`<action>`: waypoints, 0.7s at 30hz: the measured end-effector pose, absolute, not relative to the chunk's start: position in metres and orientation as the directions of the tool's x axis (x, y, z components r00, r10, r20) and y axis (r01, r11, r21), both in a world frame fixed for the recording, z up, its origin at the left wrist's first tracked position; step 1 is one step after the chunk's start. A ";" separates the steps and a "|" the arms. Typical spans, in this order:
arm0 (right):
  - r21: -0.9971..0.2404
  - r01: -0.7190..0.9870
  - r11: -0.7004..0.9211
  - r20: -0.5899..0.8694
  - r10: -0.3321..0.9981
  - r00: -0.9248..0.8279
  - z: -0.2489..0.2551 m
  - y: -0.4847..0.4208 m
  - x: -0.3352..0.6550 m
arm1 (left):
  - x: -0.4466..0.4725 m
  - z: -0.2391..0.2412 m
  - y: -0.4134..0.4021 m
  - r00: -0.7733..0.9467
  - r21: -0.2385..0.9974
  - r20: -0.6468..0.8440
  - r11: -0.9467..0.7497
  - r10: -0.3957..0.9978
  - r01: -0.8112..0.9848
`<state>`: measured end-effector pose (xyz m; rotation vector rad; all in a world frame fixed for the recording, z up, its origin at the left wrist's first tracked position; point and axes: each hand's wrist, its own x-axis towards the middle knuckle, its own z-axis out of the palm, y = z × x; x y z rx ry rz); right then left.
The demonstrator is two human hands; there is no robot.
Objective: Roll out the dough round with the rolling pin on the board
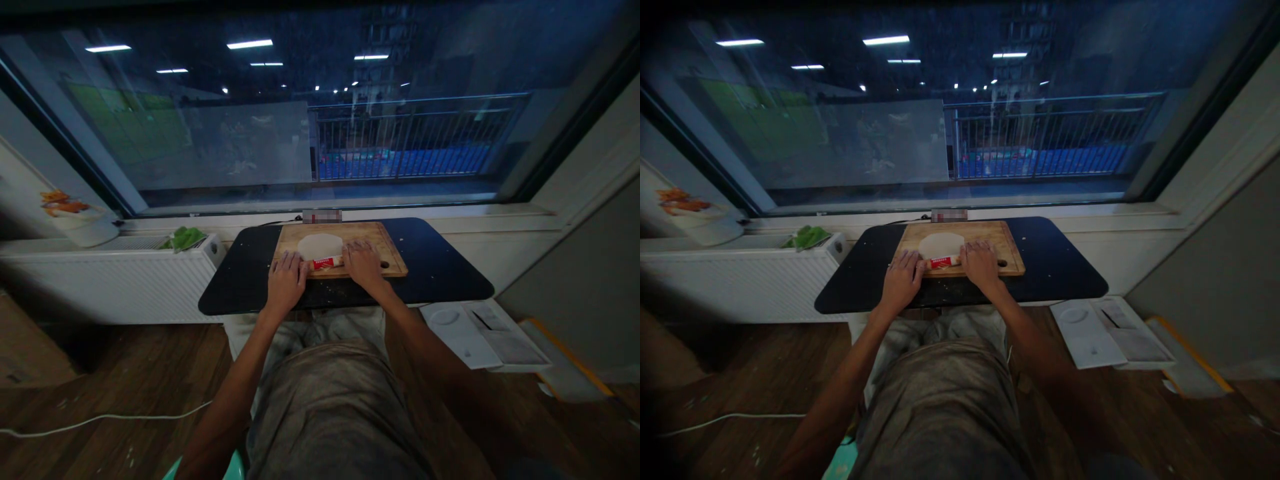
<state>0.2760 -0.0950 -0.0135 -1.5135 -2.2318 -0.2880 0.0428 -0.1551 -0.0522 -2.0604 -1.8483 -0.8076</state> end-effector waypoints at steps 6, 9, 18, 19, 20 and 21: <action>-0.088 0.926 0.368 0.494 0.823 -0.280 -0.019 -0.101 0.276 | 0.043 -0.051 -0.157 0.037 0.173 0.555 -0.159 0.831 0.972; -0.109 0.928 0.357 0.511 0.821 -0.255 -0.027 -0.113 0.278 | 0.044 -0.050 -0.157 0.034 0.186 0.552 -0.163 0.833 0.969; -0.101 0.925 0.367 0.494 0.825 -0.274 -0.027 -0.117 0.280 | 0.045 -0.048 -0.159 0.030 0.194 0.543 -0.161 0.839 0.968; -0.092 0.924 0.372 0.481 0.829 -0.286 -0.024 -0.111 0.279 | 0.045 -0.049 -0.159 0.027 0.196 0.542 -0.158 0.840 0.968; -0.080 0.923 0.377 0.469 0.831 -0.299 -0.021 -0.106 0.278 | 0.045 -0.049 -0.159 0.025 0.197 0.542 -0.155 0.840 0.968; -0.066 0.922 0.381 0.457 0.833 -0.311 -0.017 -0.100 0.276 | 0.046 -0.049 -0.160 0.022 0.197 0.542 -0.153 0.840 0.968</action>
